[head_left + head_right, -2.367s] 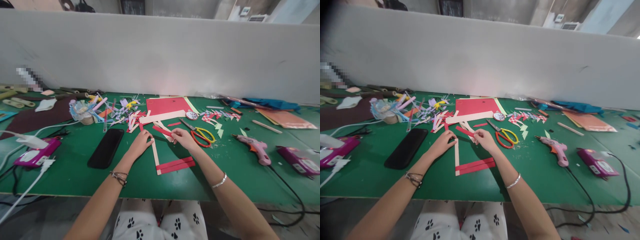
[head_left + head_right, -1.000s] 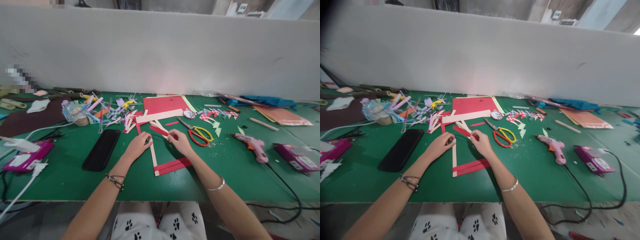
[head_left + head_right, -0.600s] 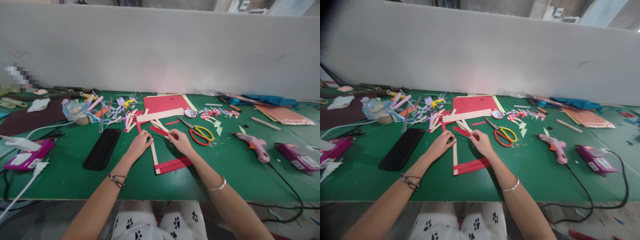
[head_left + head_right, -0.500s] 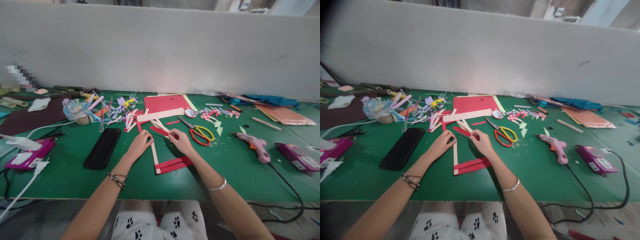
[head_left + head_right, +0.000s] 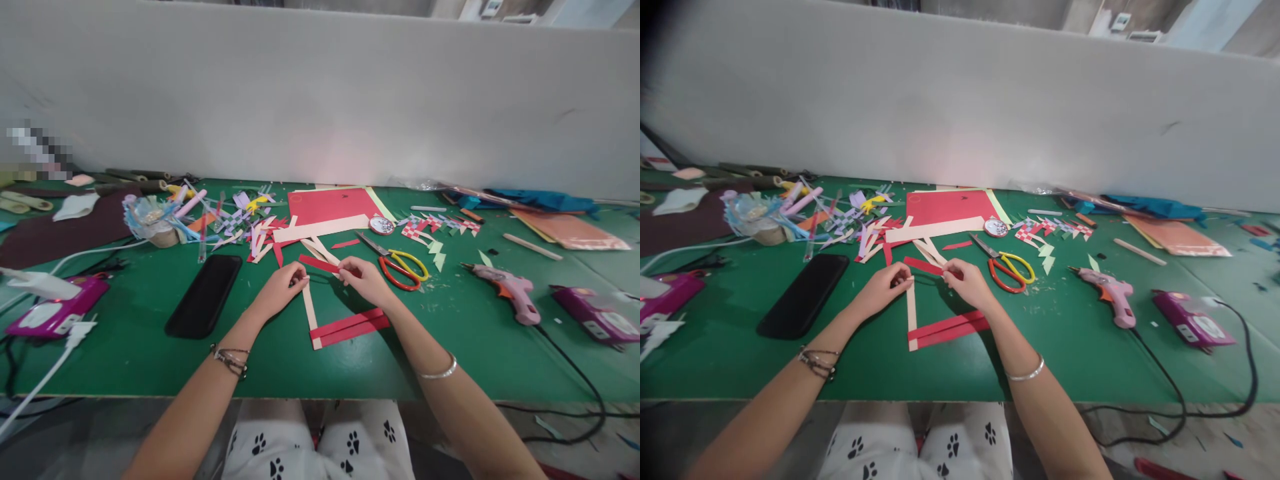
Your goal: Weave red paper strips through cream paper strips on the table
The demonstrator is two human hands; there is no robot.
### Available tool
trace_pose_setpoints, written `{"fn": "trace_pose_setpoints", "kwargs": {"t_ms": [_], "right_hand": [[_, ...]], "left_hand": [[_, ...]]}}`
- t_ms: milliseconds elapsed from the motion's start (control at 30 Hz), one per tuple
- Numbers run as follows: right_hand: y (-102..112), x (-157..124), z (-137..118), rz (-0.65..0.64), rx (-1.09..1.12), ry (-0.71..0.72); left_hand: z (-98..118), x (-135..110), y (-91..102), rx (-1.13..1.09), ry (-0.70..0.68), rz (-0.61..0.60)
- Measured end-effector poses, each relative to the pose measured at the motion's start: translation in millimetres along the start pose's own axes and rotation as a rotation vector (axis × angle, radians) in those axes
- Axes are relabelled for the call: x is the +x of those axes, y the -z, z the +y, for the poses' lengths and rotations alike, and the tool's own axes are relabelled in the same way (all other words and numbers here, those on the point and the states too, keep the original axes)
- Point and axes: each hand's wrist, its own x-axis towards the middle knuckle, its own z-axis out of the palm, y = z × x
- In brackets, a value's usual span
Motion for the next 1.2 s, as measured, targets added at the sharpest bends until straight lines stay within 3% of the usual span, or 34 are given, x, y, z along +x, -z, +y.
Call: {"fn": "trace_pose_setpoints", "kwargs": {"t_ms": [300,467,733,967,1200], "right_hand": [[14,-1,-1,-0.147,0.027,-0.019],[19,-2,-1,-0.186,0.023,-0.008],[20,-2,1,-0.129,-0.161,0.058],[24,-5,-7,-0.19,-0.187,-0.056],[24,-3,-5,-0.109,-0.286,0.034]], "left_hand": [[-2,2,-3.3,-0.252,0.073,0.039],[-4,3,-4.3,-0.278,0.108,0.044],[-4,4,-4.7,-0.29,0.073,0.046],[-3,4,-4.2,-0.285,0.068,0.051],[-5,4,-6.2,-0.275,0.051,0.056]]}}
